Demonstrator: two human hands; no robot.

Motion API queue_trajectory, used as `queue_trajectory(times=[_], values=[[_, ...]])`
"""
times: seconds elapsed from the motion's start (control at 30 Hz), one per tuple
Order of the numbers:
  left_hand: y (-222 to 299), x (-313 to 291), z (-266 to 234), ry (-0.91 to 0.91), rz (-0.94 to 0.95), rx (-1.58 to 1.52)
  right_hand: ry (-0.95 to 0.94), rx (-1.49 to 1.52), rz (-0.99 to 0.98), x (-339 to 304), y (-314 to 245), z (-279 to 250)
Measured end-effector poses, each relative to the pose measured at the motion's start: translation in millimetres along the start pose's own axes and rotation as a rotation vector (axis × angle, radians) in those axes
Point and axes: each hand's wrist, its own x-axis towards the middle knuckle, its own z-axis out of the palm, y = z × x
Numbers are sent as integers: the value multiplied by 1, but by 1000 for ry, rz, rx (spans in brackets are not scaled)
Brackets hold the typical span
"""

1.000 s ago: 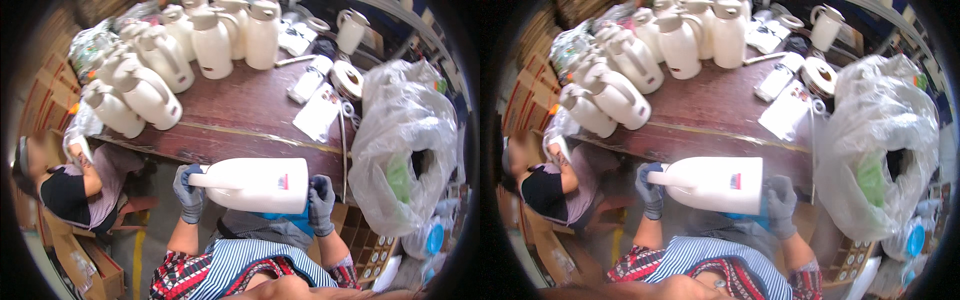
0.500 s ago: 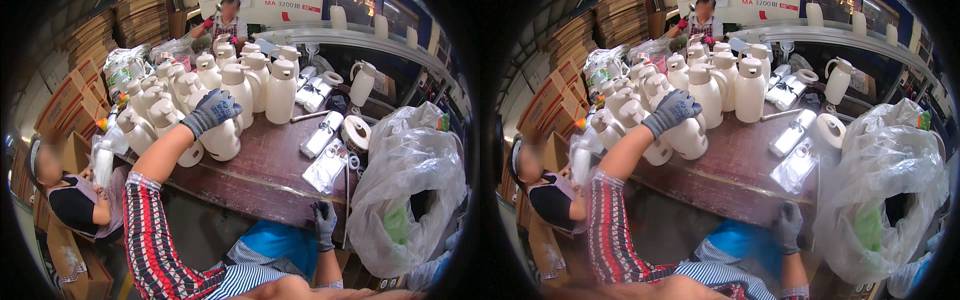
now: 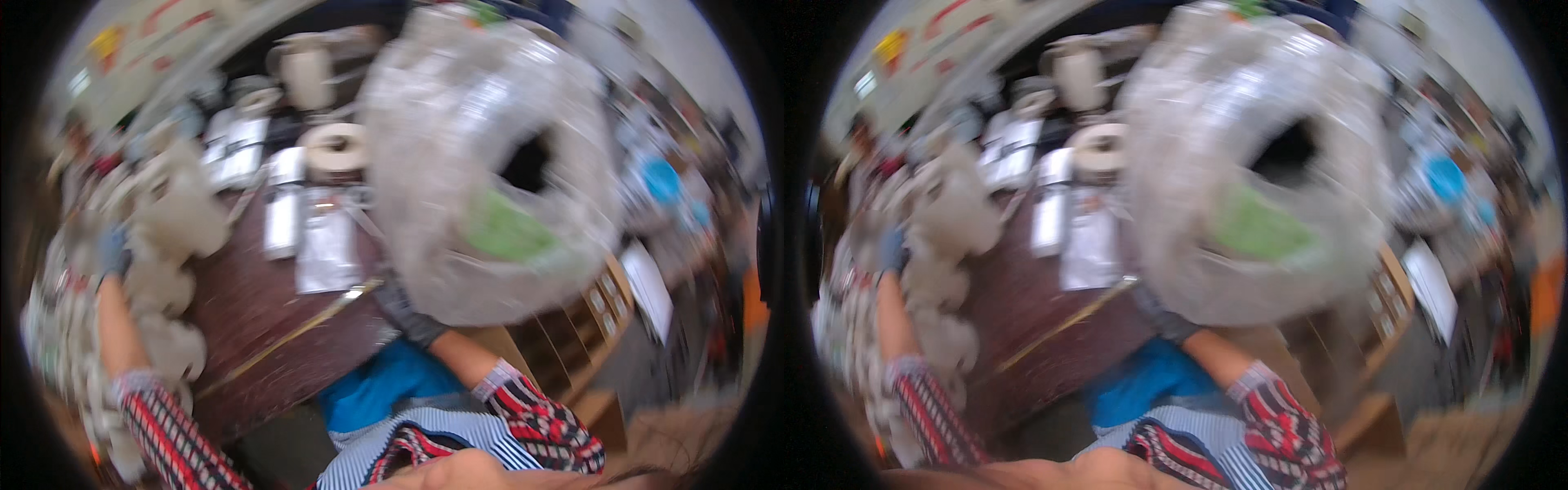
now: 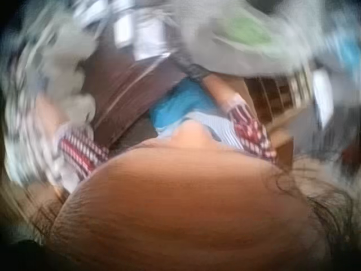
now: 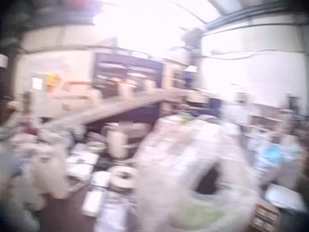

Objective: The person repeatedly inserts stainless steel inner flasks into white thermos outer shells, then places black lids on top. The person handles the components one at a time and places the assembled units on the table.

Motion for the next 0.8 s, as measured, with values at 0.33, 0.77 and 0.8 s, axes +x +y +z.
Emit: queue_trajectory(times=[0.33,0.77,0.8], values=[[134,-74,-35,495,7,-113,312,-110,552,-250,87,-263],[367,-309,-27,95,-87,-593,-170,-231,767,-229,474,-129],[368,-321,-19,55,-95,-606,-205,-230,784,-231,482,-110]])
